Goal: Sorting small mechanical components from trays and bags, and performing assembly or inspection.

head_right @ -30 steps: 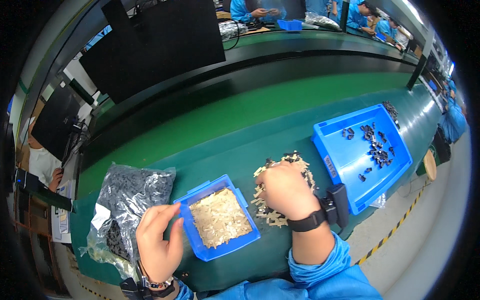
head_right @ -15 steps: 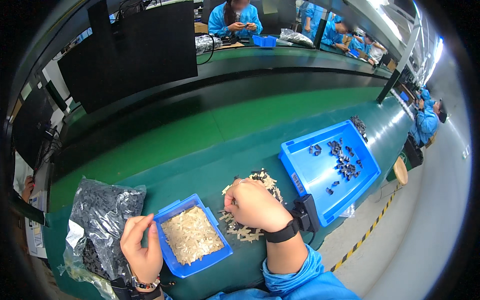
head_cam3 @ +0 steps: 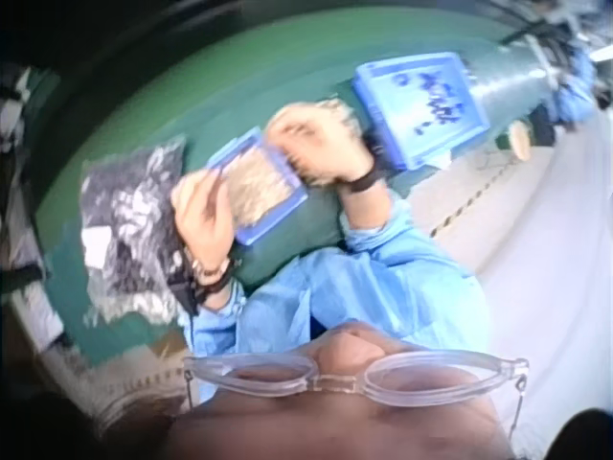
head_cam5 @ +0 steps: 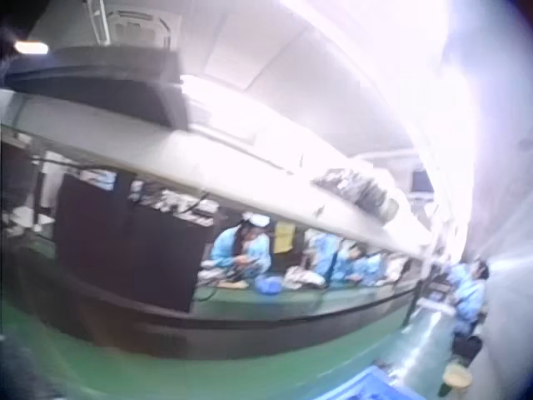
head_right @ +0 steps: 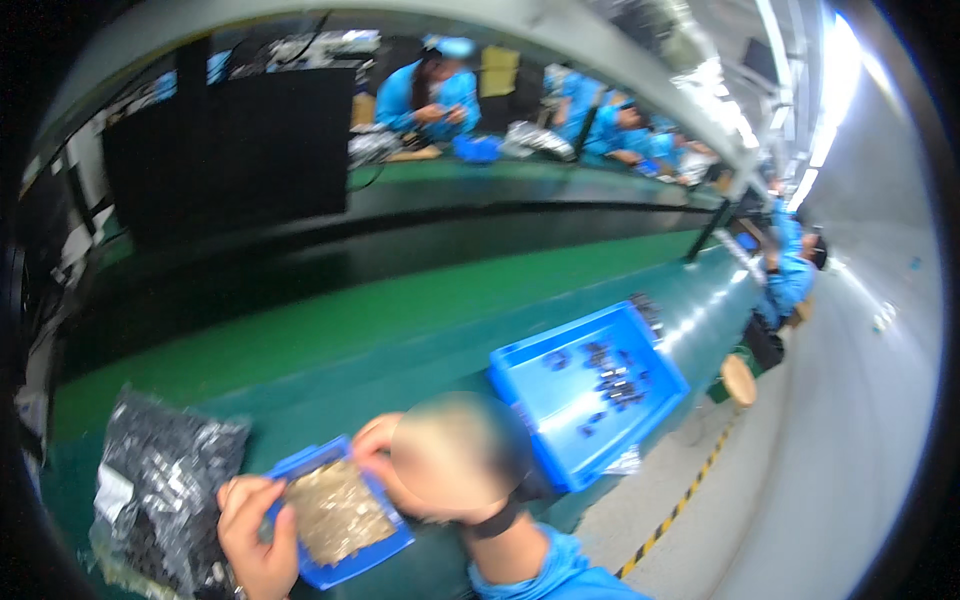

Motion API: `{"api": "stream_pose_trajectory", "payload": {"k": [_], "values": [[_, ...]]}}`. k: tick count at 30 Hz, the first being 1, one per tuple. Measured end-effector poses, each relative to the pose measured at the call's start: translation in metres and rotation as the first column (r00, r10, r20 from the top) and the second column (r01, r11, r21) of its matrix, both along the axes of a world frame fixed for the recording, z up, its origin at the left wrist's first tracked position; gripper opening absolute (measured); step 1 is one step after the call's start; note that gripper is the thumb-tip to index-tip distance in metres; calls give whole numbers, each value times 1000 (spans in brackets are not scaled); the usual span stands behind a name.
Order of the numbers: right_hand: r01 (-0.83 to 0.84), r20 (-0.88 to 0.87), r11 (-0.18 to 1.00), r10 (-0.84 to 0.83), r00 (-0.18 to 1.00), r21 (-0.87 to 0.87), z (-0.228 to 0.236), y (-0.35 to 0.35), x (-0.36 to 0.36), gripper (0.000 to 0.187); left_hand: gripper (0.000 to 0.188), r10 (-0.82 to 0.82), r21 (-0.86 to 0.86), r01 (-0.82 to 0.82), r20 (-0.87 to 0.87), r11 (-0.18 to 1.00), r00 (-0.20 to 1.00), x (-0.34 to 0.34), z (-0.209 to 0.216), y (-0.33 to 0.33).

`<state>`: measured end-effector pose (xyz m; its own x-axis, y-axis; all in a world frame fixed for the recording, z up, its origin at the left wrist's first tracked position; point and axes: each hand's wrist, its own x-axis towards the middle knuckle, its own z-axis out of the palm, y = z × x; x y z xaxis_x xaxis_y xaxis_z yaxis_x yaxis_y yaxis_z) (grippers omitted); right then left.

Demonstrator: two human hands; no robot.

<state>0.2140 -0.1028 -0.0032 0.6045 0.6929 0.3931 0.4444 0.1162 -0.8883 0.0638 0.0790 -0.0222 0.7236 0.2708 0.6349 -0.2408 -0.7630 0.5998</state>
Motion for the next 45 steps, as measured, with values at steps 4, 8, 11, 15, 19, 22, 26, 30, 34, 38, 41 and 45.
{"api": "stream_pose_trajectory", "payload": {"k": [4,8,11,15,19,22,26,30,34,38,41,45], "values": [[-209,112,971,196,974,118,-13,30,-30,9,13,-157,-35,154,-121,988,980,-15,18,-3],[-139,238,986,114,965,95,-13,26,-34,9,8,-235,-226,209,-95,951,967,-9,10,-8],[-127,296,986,91,951,106,-14,27,-32,10,6,-209,-218,186,-89,958,974,-7,9,-9],[-113,336,989,74,939,98,-18,29,-30,9,5,-217,-220,186,-123,957,968,-5,9,-6],[-117,356,991,88,930,62,-14,31,-33,8,4,-154,-80,146,-109,986,982,-3,12,-6],[-118,344,991,90,935,61,-14,32,-35,8,3,-127,-18,126,-98,992,987,-2,12,-5],[-110,350,991,78,934,72,-19,33,-36,9,3,-113,38,118,-108,992,988,-3,12,-4],[-103,369,994,82,926,39,-21,32,-35,12,3,-79,134,93,-100,987,992,-3,15,-4],[-114,381,993,101,919,12,-22,32,-35,14,4,-80,173,97,-104,980,991,-4,15,-3],[-118,384,993,117,916,-19,-21,32,-35,15,3,-83,187,100,-97,977,992,-4,14,-3],[-118,406,992,121,906,-34,-21,32,-35,15,3,-77,198,94,-91,976,993,-3,15,-3],[-103,443,994,102,891,-23,-22,33,-34,15,3,-80,198,101,-112,975,991,-3,16,-4]]}}
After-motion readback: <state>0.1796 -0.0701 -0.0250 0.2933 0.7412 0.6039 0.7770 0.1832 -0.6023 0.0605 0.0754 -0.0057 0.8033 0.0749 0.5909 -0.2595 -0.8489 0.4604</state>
